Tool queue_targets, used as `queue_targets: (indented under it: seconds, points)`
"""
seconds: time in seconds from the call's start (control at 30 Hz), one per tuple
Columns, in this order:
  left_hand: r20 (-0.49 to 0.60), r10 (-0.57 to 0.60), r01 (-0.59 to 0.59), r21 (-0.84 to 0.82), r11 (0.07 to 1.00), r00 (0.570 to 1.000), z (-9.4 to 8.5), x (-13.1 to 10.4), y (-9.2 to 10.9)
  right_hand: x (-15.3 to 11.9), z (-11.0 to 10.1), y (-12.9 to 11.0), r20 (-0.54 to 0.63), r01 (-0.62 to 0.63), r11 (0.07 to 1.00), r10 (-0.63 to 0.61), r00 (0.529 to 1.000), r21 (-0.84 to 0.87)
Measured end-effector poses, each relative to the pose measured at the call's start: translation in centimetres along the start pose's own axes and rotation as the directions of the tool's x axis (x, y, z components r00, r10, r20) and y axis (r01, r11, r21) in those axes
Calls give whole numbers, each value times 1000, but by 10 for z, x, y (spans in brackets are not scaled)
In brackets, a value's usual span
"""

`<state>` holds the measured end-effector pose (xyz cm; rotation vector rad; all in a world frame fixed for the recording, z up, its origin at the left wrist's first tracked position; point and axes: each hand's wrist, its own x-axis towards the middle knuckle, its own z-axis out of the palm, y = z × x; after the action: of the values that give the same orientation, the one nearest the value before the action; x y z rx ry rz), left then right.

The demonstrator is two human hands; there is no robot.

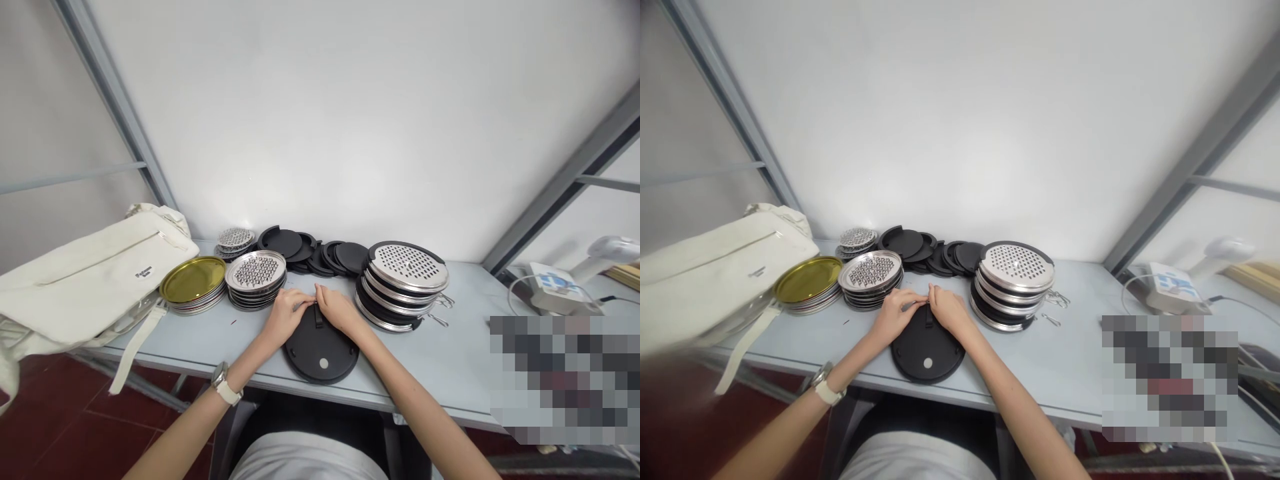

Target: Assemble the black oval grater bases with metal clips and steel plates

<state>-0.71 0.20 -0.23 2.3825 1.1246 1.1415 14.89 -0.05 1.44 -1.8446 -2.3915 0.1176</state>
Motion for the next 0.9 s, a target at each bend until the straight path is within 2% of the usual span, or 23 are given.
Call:
queue_targets:
  seconds: [0.3, 0.7, 0.9]
  points:
    - [10, 3, -3, -6, 1000, 1000, -1, 1, 3, 0, -2, -1, -7, -66, 996, 66, 998, 56]
    - [17, 10, -10, 15, 1000, 1000, 3, 0, 1, 2, 3, 1, -14, -80, 994, 82, 997, 80]
    - [-25, -21, 22, 36, 999, 999, 3, -2, 8, 0, 2, 2, -18, -20, 997, 21, 1000, 71]
